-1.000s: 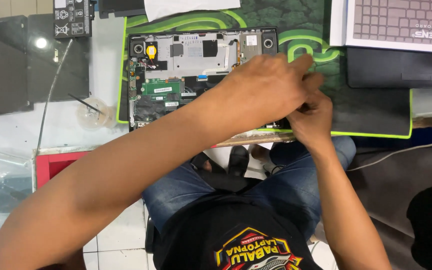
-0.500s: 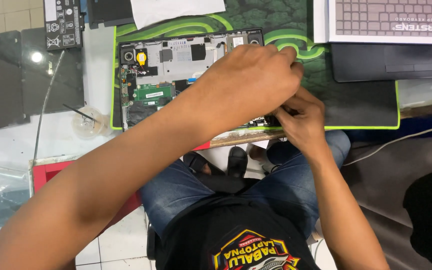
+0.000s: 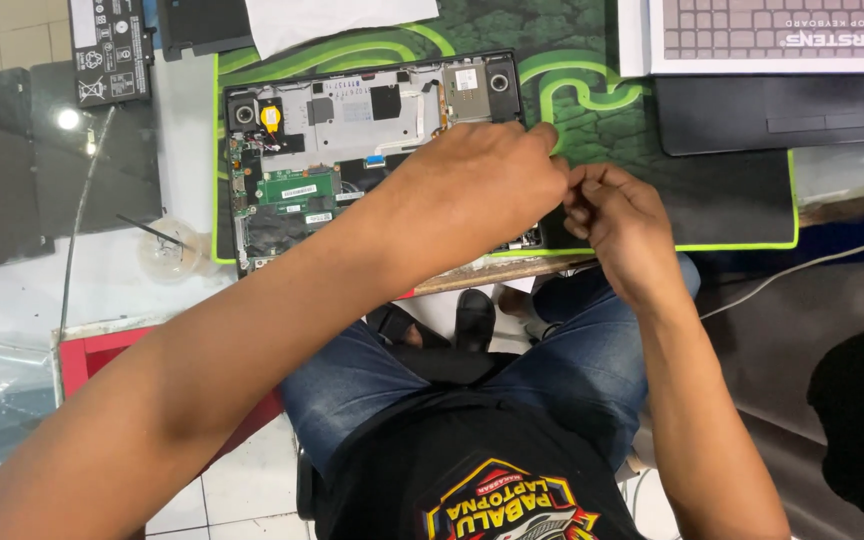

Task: Disconnecting internal ribbon cables and removing the battery from a laptop motherboard during a repair process.

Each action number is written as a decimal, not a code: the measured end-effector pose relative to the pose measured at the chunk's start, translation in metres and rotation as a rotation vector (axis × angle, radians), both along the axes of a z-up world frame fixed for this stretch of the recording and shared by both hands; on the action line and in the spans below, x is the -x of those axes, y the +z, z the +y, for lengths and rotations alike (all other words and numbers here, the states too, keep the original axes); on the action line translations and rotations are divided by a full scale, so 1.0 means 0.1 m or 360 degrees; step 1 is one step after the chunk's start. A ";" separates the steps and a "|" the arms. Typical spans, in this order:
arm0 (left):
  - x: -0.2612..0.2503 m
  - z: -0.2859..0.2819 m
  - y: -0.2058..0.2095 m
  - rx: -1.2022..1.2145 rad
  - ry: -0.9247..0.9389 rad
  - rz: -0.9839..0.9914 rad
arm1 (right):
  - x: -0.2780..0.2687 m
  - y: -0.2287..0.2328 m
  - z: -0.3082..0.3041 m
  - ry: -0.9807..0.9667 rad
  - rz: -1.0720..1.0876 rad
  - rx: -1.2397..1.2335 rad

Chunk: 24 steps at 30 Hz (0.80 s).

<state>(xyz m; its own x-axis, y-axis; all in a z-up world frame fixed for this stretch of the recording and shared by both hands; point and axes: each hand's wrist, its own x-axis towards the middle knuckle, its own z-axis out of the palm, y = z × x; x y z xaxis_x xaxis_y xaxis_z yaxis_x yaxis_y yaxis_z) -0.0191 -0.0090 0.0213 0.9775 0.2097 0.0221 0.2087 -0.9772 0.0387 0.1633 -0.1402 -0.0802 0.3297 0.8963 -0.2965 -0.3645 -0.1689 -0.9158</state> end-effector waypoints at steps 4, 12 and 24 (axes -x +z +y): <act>-0.01 0.00 0.04 0.0079 0.0019 0.0043 | 0.02 0.10 0.00 0.0243 -0.0644 0.0005; -0.15 -0.03 -0.10 0.0130 -0.0129 0.0072 | 0.06 -0.11 0.07 0.0303 -0.0912 -0.0183; -0.40 -0.06 -0.04 -0.0058 -0.0157 0.0209 | 0.10 -0.13 0.18 0.0402 -0.0955 -0.0195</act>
<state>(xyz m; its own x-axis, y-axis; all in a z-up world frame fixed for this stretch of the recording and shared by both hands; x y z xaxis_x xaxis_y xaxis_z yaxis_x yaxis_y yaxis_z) 0.0210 -0.0147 0.0176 0.9884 0.1137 -0.1012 0.1124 -0.9935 -0.0181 0.1536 -0.1226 -0.0928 0.1814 0.9833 -0.0177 0.2522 -0.0639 -0.9656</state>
